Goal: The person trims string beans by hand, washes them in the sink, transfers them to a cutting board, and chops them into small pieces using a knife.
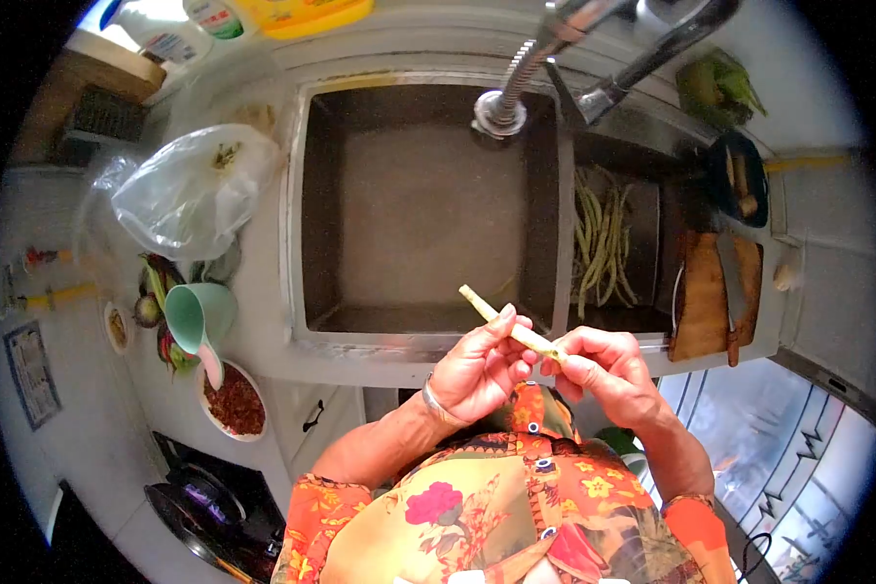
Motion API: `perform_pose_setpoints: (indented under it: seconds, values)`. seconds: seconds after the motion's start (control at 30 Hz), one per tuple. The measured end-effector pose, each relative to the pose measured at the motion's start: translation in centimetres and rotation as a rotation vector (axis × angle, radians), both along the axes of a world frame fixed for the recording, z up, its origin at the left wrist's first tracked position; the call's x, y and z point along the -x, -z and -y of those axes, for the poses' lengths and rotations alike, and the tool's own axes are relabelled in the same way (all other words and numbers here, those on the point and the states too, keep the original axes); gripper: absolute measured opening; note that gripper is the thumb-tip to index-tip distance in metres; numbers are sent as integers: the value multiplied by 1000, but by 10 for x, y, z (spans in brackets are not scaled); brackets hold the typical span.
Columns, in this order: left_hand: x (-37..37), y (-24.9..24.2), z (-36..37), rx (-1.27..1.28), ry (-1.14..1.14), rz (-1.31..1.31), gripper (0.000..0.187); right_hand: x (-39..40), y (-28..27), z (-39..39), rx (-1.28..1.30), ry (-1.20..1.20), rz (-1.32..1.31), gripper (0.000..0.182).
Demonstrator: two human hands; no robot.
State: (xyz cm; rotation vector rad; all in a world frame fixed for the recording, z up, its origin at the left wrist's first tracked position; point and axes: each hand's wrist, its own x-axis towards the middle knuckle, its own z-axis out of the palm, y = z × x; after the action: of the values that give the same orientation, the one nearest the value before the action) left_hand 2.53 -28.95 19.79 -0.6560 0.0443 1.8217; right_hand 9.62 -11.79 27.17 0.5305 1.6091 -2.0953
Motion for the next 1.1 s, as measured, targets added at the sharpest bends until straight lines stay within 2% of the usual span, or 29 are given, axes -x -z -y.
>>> perform_pose_setpoints:
  seconds: [0.1,0.17,0.2,0.23,0.27,0.3,0.33,0.4,0.47,0.5,0.53,0.6,0.63,0.67,0.73,0.77,0.83,0.87,0.93,1.0,1.07,1.1]
  values:
    - [6,0,19,-30,-25,58,25,15,-4,24,17,30,-25,18]
    - [13,-7,27,179,22,-23,27,24,-5,35,-13,44,-56,17]
    - [16,-6,34,175,22,-21,27,27,-5,41,-201,-8,-123,14]
    - [19,-5,42,193,35,-157,28,31,-6,45,-391,-61,-188,13]
    - [23,-3,50,210,46,-292,29,35,-8,49,-398,-63,-183,13]
    - [29,-4,57,254,87,-360,33,41,-11,54,-520,-114,-213,11]
    - [32,-4,64,412,63,-425,31,45,-12,58,-643,-167,-245,9]
    - [39,-8,72,616,-77,-670,32,52,-11,68,-710,-177,-287,8]
    - [45,-6,79,931,-190,-1313,37,59,-9,76,-778,-188,-327,8]
    - [45,-16,83,908,-244,-1240,28,62,-9,81,-795,-187,-325,8]
    - [52,-20,85,907,-244,-1232,28,65,-9,84,-814,-186,-325,9]
    - [66,-21,88,893,-202,-1594,24,71,-7,89,-840,-217,-336,9]
    - [67,-22,89,859,-191,-1600,24,73,-7,91,-864,-244,-348,10]
    - [74,-24,90,819,-172,-1771,20,75,-8,93,-864,-249,-341,10]
    - [80,-15,91,606,-51,-1802,18,81,-10,97,-865,-287,-375,7]
    - [80,-10,92,608,-55,-1793,18,83,-8,97,-866,-296,-370,7]
    - [81,-5,93,442,41,-1404,17,86,-5,96,-856,-286,-373,6]
    - [85,-5,95,444,38,-1400,17,88,-5,96,-855,-291,-372,6]
    - [96,-13,102,294,232,-1134,19,91,-4,96,-802,-311,-351,5]
    - [97,-11,100,306,233,-1079,18,94,-4,96,-789,-316,-349,5]
    - [105,-16,98,333,376,-970,17,99,-5,97,-775,-318,-352,5]
    - [106,-14,98,334,376,-967,17,101,-6,98,-766,-325,-352,6]
